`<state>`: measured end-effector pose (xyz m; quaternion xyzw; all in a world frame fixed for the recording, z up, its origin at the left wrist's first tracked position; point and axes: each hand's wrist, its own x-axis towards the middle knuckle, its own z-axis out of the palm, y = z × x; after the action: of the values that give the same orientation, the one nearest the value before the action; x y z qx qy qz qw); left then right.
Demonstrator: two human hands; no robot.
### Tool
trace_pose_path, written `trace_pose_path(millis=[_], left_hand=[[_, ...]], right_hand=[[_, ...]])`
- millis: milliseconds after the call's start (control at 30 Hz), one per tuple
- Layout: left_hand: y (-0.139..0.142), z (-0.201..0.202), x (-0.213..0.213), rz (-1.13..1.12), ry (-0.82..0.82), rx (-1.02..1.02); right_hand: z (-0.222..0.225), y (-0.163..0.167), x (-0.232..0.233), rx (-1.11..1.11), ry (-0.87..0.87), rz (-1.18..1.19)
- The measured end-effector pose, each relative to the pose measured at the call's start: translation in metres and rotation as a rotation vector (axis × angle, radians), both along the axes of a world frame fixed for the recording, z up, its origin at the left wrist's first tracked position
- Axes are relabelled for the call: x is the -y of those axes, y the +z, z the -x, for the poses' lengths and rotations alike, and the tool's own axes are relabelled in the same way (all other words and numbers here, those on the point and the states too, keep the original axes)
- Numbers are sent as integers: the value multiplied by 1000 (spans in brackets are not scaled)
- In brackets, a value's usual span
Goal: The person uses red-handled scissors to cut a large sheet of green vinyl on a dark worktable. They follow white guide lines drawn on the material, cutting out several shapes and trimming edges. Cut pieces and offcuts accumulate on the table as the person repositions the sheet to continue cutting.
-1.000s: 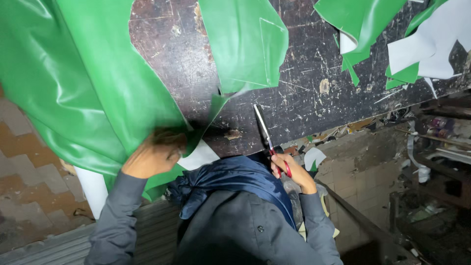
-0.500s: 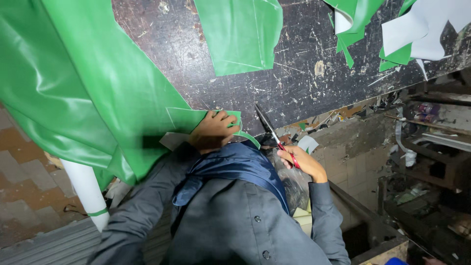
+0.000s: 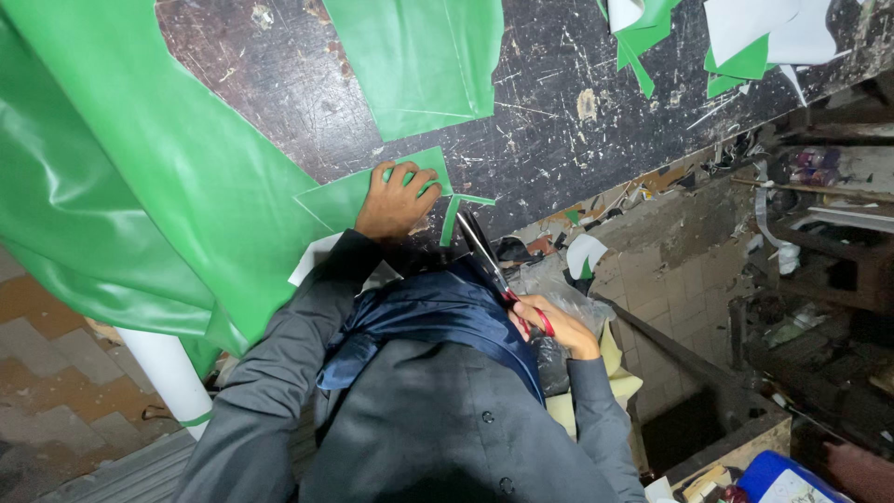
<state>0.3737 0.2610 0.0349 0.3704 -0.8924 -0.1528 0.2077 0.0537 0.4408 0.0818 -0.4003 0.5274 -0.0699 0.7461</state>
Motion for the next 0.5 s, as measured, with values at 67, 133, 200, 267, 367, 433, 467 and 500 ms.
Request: trace_pose_path(millis=[67,133,200,267,367,433,467,500], left_hand=[[0,0,1,67,31,-15],[1,-1,1,58,64,19],[2,-2,0,51,91,38],[5,-3,0,34,110,35],[8,-6,3,-51,73,-3],[9,-7,5,-32,81,6],[9,-8,5,-23,83,11],[9,-9,5,15,90,15]], right_hand=[[-12,-2,7,9,19,57],[-23,-2,16,35,-9,35],[-31,-1,25,9,-33,40],[-40,0,31,-26,-90,46],[-51,4,35,-84,-170,57],[-52,10,36,-100,-152,59],[-51,13,36,-91,-131,23],[-49,15,37,-81,-109,-13]])
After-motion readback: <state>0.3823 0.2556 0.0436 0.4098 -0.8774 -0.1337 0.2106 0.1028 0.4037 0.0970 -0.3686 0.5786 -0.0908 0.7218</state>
